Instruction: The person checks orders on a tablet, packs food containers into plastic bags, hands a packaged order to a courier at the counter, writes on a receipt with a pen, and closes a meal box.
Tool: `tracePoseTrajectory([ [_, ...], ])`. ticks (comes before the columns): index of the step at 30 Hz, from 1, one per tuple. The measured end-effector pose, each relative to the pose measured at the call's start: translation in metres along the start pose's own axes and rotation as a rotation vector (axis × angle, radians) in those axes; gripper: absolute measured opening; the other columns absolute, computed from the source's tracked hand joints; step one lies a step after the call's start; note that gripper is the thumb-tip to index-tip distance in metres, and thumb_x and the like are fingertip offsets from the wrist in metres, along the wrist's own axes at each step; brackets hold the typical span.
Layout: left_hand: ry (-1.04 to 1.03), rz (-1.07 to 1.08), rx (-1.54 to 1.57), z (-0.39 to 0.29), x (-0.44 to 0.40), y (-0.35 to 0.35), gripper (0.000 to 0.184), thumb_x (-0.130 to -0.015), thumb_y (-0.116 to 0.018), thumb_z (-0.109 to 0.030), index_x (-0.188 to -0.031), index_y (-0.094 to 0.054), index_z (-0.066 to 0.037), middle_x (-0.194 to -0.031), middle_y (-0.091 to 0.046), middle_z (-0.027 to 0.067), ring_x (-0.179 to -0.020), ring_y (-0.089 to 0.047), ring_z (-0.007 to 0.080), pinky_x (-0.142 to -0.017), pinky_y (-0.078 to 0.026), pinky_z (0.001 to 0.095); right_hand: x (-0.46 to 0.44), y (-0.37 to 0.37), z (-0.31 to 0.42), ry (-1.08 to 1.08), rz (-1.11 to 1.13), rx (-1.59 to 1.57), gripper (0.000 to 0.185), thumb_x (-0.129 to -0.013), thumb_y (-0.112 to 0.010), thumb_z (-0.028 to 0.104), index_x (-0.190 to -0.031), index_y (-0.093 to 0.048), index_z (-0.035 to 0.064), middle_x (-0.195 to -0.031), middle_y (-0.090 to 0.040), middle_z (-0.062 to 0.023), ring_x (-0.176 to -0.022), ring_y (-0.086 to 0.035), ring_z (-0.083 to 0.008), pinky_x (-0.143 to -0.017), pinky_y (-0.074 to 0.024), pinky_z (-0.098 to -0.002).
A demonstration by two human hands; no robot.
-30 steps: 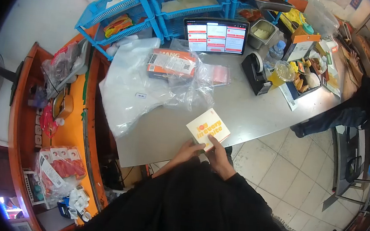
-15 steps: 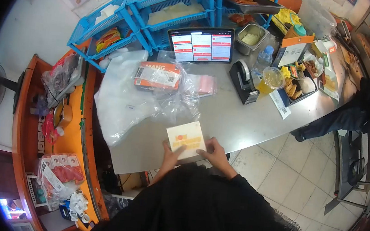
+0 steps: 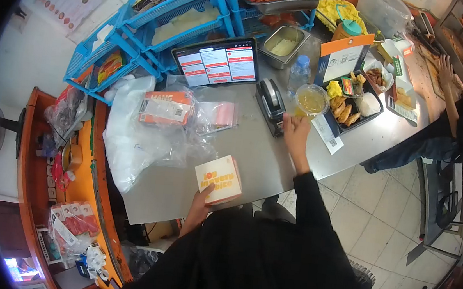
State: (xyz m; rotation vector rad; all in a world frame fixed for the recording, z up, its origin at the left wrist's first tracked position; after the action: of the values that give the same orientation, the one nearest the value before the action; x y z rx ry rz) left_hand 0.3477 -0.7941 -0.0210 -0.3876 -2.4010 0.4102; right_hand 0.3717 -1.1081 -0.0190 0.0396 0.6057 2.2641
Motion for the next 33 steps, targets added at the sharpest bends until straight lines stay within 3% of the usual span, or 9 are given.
tracePoseTrajectory([
  [2,0.006,-0.015,0.025,0.000,-0.002,-0.007,0.039,-0.083,-0.052,-0.018,-0.114,-0.043,0.003,-0.110,-0.050,0.0113,-0.101,-0.050,0.0209,-0.086,-0.040,0.0322,0.022,0.009,-0.005,0.268,-0.155,0.145,0.044,-0.085,-0.047,0.036,-0.061,-0.056,-0.0004,-0.057,-0.055,-0.0138,-0.057,-0.053,-0.0213,-0.055,-0.0386,-0.0328],
  [7,0.003,-0.046,0.140,-0.010,-0.004,-0.028,0.039,-0.083,-0.054,-0.018,-0.115,-0.041,-0.001,-0.111,-0.051,0.0118,-0.099,-0.053,0.0218,-0.082,-0.045,0.0346,0.027,0.001,-0.050,-0.246,0.375,-0.103,0.041,-0.087,-0.046,0.032,-0.063,-0.056,-0.0005,-0.046,-0.052,-0.0103,-0.042,-0.052,-0.0175,-0.046,-0.0413,-0.0299],
  [11,0.028,-0.012,0.232,-0.009,-0.015,-0.036,0.040,-0.083,-0.053,-0.021,-0.116,-0.042,-0.002,-0.111,-0.051,0.0099,-0.101,-0.051,0.0212,-0.084,-0.044,0.0362,0.019,0.002,-0.046,-0.183,0.381,0.058,0.041,-0.086,-0.047,0.033,-0.062,-0.056,0.0005,-0.045,-0.052,-0.0077,-0.039,-0.052,-0.0149,-0.044,-0.0421,-0.0276],
  [13,0.029,-0.008,0.218,-0.009,-0.017,-0.039,0.040,-0.084,-0.051,-0.023,-0.116,-0.043,-0.001,-0.113,-0.050,0.0087,-0.104,-0.049,0.0194,-0.088,-0.040,0.0344,0.018,0.000,-0.053,-0.383,0.453,-0.198,0.044,-0.085,-0.048,0.034,-0.057,-0.055,0.0016,-0.042,-0.050,-0.0057,-0.037,-0.051,-0.0128,-0.043,-0.0414,-0.0267],
  [22,0.058,-0.020,0.215,0.007,-0.026,-0.034,0.041,-0.081,-0.057,-0.023,-0.114,-0.042,-0.005,-0.107,-0.053,0.0084,-0.095,-0.055,0.0202,-0.079,-0.048,0.0351,0.019,0.013,-0.039,-0.140,0.359,0.110,0.052,-0.084,-0.049,0.038,-0.050,-0.055,-0.0005,-0.040,-0.049,-0.0112,-0.038,-0.051,-0.0220,-0.046,-0.0417,-0.0344],
  [24,-0.210,0.077,-0.196,0.010,-0.023,-0.032,0.041,-0.081,-0.057,-0.024,-0.114,-0.042,-0.005,-0.108,-0.053,0.0083,-0.097,-0.054,0.0199,-0.080,-0.048,0.0351,0.015,0.008,-0.049,-0.098,0.342,0.178,0.051,-0.084,-0.049,0.038,-0.052,-0.056,-0.0005,-0.042,-0.050,-0.0130,-0.040,-0.052,-0.0266,-0.048,-0.0426,-0.0366],
  [28,0.074,-0.025,0.220,0.003,-0.021,-0.039,0.041,-0.081,-0.057,-0.024,-0.113,-0.043,-0.005,-0.108,-0.053,0.0084,-0.098,-0.054,0.0199,-0.080,-0.047,0.0351,0.011,0.009,-0.050,-0.098,0.407,0.304,0.050,-0.084,-0.047,0.038,-0.054,-0.058,-0.0009,-0.046,-0.052,-0.0173,-0.049,-0.055,-0.0349,-0.054,-0.0447,-0.0398],
  [32,-0.043,0.063,0.109,0.011,-0.017,-0.032,0.040,-0.080,-0.057,-0.024,-0.113,-0.043,-0.005,-0.107,-0.053,0.0080,-0.098,-0.053,0.0200,-0.082,-0.045,0.0358,0.018,0.004,-0.054,0.024,0.253,0.531,0.047,-0.083,-0.048,0.037,-0.057,-0.059,-0.0015,-0.053,-0.055,-0.0199,-0.053,-0.056,-0.0357,-0.055,-0.0451,-0.0403],
  [33,-0.134,0.090,-0.019,0.011,-0.016,-0.030,0.039,-0.081,-0.057,-0.024,-0.113,-0.043,-0.006,-0.107,-0.053,0.0074,-0.098,-0.052,0.0197,-0.082,-0.044,0.0359,0.020,0.009,-0.055,-0.024,0.325,0.446,0.045,-0.084,-0.048,0.033,-0.055,-0.058,-0.0010,-0.052,-0.056,-0.0154,-0.054,-0.058,-0.0280,-0.053,-0.0451,-0.0346],
])
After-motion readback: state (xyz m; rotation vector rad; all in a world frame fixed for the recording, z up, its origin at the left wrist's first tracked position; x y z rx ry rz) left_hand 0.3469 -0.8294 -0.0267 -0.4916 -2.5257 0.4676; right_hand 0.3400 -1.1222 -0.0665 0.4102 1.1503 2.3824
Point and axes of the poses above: each hand's wrist, its own x-axis away from the middle knuckle, its own y-axis out of the back of the hand, z = x × y, the point moved 1 cm from there along -x, towards the middle knuckle
